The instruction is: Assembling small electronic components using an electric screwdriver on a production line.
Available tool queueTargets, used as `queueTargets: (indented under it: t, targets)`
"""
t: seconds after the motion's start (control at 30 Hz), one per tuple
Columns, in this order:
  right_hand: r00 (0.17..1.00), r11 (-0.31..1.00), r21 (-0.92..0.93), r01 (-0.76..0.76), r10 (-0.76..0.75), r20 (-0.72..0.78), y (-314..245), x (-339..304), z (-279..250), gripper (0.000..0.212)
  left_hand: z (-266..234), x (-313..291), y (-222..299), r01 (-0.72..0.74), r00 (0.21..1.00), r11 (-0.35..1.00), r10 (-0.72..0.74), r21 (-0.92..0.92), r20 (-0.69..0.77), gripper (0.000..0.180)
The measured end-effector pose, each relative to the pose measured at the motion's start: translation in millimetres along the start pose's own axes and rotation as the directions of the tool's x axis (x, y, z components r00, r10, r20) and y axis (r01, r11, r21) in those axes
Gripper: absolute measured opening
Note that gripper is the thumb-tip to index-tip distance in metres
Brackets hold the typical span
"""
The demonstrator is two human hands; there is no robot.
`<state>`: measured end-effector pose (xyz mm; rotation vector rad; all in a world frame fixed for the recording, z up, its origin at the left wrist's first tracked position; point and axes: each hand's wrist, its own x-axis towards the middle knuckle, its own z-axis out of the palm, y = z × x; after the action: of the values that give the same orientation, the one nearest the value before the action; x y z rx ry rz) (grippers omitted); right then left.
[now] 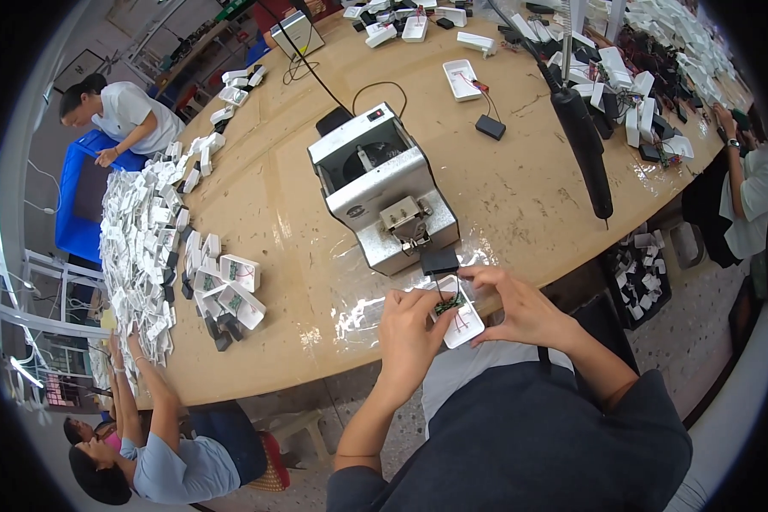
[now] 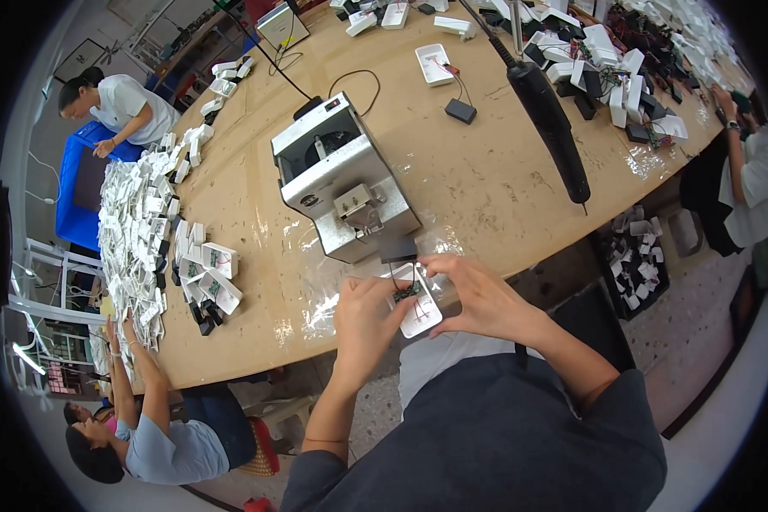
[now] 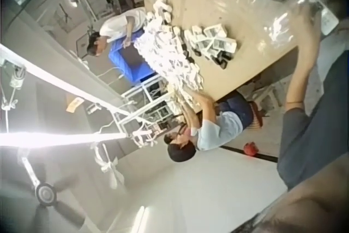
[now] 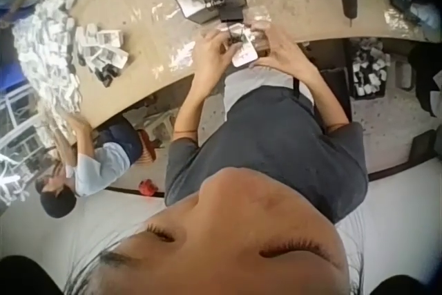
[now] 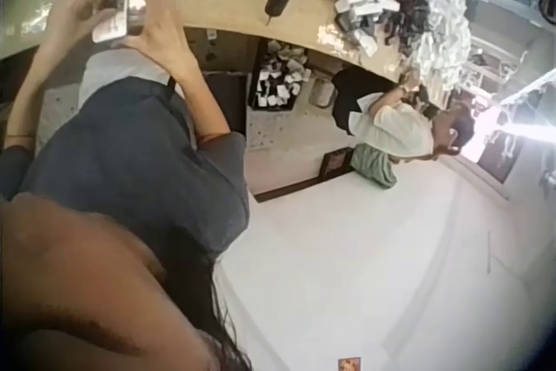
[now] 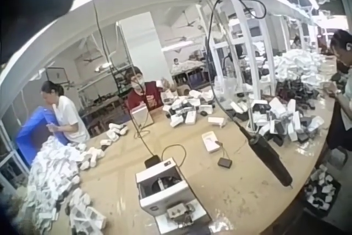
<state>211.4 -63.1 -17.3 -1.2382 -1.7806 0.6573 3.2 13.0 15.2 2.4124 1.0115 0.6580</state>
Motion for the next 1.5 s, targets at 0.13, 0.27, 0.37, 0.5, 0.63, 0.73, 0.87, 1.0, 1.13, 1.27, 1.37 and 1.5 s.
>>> queueTargets:
  t: [0.13, 0.27, 0.37, 0.5, 0.63, 0.73, 0.87, 1.0, 1.13, 1.27, 1.37, 1.5]
  targets:
    - [0.868, 0.9, -0.435, -0.007, -0.211, -0.449, 8, 0, -39, 0.073, 3, -1, 0, 0.11, 0.994, 0.991, -0.109, -0.074, 0.022, 0.02]
    - [0.526, 0.663, -0.61, -0.433, -0.364, -0.769, 28, 43, -100, 0.057, 1, -3, 4, 0.163, 0.987, 0.981, -0.162, -0.105, 0.021, 0.02]
    - [0.65, 0.808, -0.364, -0.463, 0.03, -0.759, 64, 36, -137, 0.056, 4, -1, 6, 0.231, 0.973, 0.952, -0.228, -0.201, 0.038, 0.022]
    - [0.75, 0.875, 0.178, -0.451, 0.479, -0.457, 61, 53, -147, 0.049, 8, -6, 2, 0.241, 0.97, 0.943, -0.243, -0.23, 0.022, 0.022]
    - [0.831, 0.77, 0.631, -0.092, 0.409, -0.377, 32, 84, -123, 0.055, 10, -7, -1, 0.222, 0.974, 0.944, -0.228, -0.245, 0.006, 0.022]
    - [0.886, 0.63, 0.733, 0.257, 0.149, -0.439, -16, 123, -87, 0.068, 9, -6, 0, 0.234, 0.971, 0.932, -0.236, -0.277, 0.027, 0.022]
    - [0.888, 0.612, 0.722, 0.323, 0.068, -0.455, -67, 168, -41, 0.071, 9, -8, -1, 0.221, 0.973, 0.937, -0.23, -0.271, -0.002, 0.022]
    - [0.895, 0.749, 0.566, 0.343, -0.079, -0.439, -63, 188, -23, 0.071, 12, -7, 0, 0.217, 0.974, 0.934, -0.227, -0.283, -0.003, 0.022]
    - [0.887, 0.763, 0.534, 0.364, -0.109, -0.448, -57, 192, -10, 0.073, 11, -8, -2, 0.214, 0.975, 0.934, -0.223, -0.286, 0.002, 0.023]
    - [0.892, 0.773, 0.526, 0.355, -0.11, -0.439, -54, 191, -2, 0.071, 11, -7, -3, 0.217, 0.975, 0.932, -0.224, -0.291, 0.011, 0.023]
    - [0.897, 0.76, 0.552, 0.343, -0.09, -0.434, -52, 190, 2, 0.071, 9, -8, -3, 0.214, 0.975, 0.932, -0.22, -0.293, 0.014, 0.023]
    - [0.895, 0.758, 0.557, 0.339, -0.079, -0.438, -50, 188, 3, 0.072, 7, -8, -4, 0.216, 0.975, 0.933, -0.219, -0.288, 0.022, 0.023]
